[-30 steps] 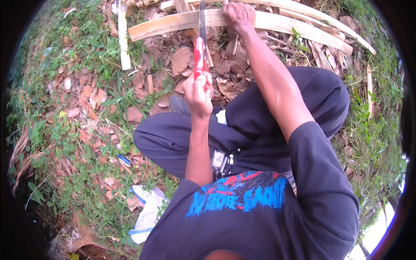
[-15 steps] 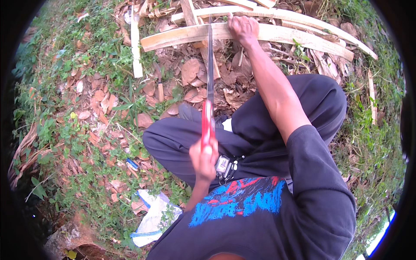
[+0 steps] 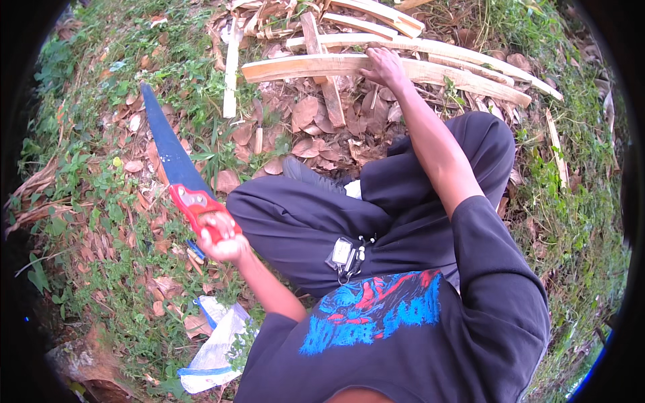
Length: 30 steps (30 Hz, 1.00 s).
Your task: The person sits on the ground and uses a red hand saw to cut thin wooden strips. They hold the wood steady with one hand while sawing with the other, producing small cut pieces that accumulate on the ground.
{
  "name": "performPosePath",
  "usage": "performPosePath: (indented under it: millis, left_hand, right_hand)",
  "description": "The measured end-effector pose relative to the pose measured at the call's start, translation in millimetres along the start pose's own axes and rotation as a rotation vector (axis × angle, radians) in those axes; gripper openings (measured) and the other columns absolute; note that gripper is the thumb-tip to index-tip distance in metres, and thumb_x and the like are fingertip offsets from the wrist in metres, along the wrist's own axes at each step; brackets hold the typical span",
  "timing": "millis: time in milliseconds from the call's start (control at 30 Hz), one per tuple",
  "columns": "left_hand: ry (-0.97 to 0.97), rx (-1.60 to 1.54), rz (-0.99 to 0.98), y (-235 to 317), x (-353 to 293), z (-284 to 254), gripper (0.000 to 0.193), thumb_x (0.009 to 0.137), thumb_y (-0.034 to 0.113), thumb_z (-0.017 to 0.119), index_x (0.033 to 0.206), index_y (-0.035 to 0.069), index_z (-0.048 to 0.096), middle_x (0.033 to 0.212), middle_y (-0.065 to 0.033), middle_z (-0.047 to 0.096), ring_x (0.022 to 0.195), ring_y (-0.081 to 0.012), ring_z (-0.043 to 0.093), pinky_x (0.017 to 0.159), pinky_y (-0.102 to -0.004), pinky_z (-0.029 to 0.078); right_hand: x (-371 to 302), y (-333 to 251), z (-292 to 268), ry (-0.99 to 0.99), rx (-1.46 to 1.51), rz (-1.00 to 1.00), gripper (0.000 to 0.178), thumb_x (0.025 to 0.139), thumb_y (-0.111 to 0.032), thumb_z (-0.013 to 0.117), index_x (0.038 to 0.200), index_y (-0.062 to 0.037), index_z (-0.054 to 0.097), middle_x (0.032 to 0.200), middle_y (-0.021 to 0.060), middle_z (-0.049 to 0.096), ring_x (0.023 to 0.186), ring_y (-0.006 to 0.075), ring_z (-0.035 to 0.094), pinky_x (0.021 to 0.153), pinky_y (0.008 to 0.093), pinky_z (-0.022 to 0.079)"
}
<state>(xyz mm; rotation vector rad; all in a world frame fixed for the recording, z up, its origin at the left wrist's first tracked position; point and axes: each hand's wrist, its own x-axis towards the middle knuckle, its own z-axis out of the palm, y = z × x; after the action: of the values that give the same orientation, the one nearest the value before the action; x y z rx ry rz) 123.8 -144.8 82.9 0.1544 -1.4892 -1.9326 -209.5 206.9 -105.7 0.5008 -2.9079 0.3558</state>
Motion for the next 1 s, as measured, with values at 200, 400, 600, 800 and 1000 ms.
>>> performPosePath:
  millis: [200,400,600,800,1000]
  left_hand:
    - [0.086,-0.309,-0.019,-41,21,-16,0.034,0.086,0.036,0.046,0.080,0.004,0.055,0.046,0.0023,0.033,0.037,-0.0099,0.030,0.041,-0.0213,0.024]
    - [0.079,-0.290,-0.039,-38,14,-17,0.033,0.086,0.037,0.046,0.078,0.005,0.052,0.046,0.0022,0.033,0.037,-0.0101,0.030,0.041,-0.0222,0.025]
    - [0.081,-0.267,-0.036,-40,15,-15,0.034,0.086,0.037,0.046,0.078,0.004,0.051,0.048,0.0019,0.033,0.038,-0.0103,0.030,0.042,-0.0237,0.024]
    - [0.151,-0.258,-0.036,-40,14,-20,0.032,0.085,0.036,0.046,0.076,0.005,0.049,0.047,0.0018,0.033,0.039,-0.0107,0.030,0.043,-0.0248,0.025]
    - [0.113,-0.202,-0.041,-46,17,-12,0.032,0.084,0.036,0.045,0.077,0.005,0.048,0.047,0.0024,0.032,0.039,-0.0102,0.030,0.044,-0.0251,0.026]
  right_hand:
    - [-35,-30,-10,-0.098,0.025,-0.008,0.053,0.070,-0.023,0.075,0.114,-0.0076,0.049,0.111,0.0115,0.059,0.106,0.0309,0.057,0.087,0.0431,0.049]
    - [-49,-40,-3,-0.286,-0.036,-0.002,0.073,0.061,-0.022,0.082,0.122,-0.0091,0.044,0.123,0.0126,0.052,0.116,0.0323,0.051,0.091,0.0505,0.046]
    - [-44,-21,-4,-0.236,0.118,-0.041,0.074,0.056,-0.026,0.084,0.118,-0.0092,0.048,0.120,0.0098,0.055,0.119,0.0269,0.050,0.093,0.0511,0.042]
    - [-5,-49,-77,-0.021,0.124,-0.017,0.063,0.062,-0.018,0.076,0.119,-0.0079,0.050,0.119,0.0121,0.054,0.117,0.0289,0.049,0.099,0.0458,0.040]
    - [-11,-26,-16,-0.077,0.008,-0.005,0.087,0.063,-0.030,0.081,0.139,-0.0136,0.041,0.132,0.0118,0.048,0.127,0.0301,0.042,0.111,0.0473,0.028]
